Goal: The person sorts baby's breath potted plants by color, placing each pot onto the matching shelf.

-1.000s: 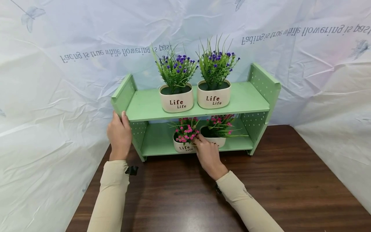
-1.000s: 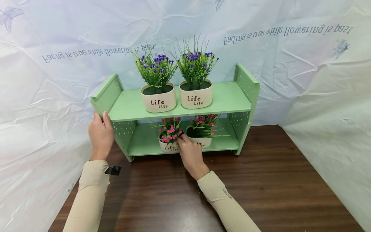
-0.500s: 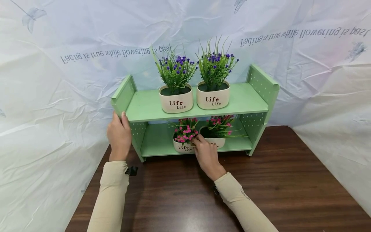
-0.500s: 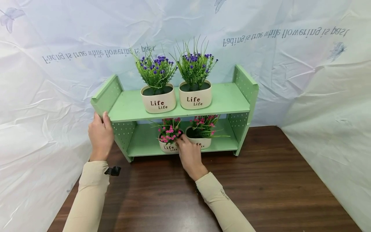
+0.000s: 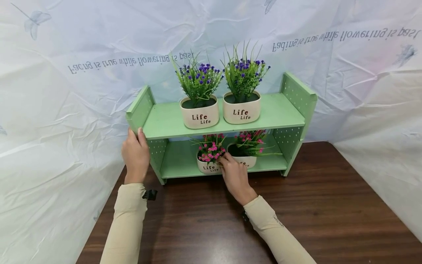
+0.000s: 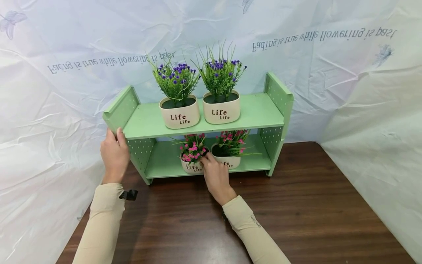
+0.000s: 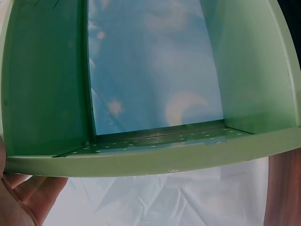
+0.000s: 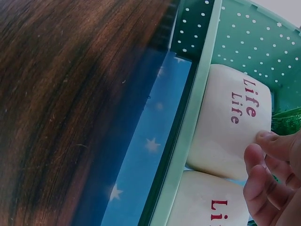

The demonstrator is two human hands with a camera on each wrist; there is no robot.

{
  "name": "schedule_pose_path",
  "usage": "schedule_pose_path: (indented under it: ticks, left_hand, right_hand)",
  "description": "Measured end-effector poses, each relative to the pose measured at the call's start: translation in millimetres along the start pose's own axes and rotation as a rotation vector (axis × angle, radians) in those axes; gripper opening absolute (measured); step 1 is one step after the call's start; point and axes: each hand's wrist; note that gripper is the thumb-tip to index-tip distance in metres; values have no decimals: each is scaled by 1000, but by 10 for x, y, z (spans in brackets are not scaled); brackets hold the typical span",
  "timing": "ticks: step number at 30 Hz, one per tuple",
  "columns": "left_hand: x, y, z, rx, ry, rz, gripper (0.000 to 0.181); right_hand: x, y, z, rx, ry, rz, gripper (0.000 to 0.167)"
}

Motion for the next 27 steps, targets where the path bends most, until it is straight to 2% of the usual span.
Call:
schedule_pose_path:
  ticks: [8, 18, 22, 27]
  left_hand:
    - [3, -15, 7, -4, 7, 0, 40]
    - [-11, -6, -7, -13, -7, 0, 41]
    - [-17, 0, -3, -7, -7, -7, 42]
    - [-12, -12, -4, 10, -4, 0, 42]
  right_hand:
    - [18, -19, 11, 2, -11, -8, 15]
    - [147, -33, -42, -1, -110, -17, 11]
    - [220, -71, -133, 38, -127, -32, 28]
    - [286, -133, -248, 73, -206, -49, 49]
Point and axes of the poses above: each hand's wrist, its own z-axis towards the middle knuckle, its own x-axis out of the back of the hand, y = z × x, and after that the axes turned 4 degrees about y, right-handed
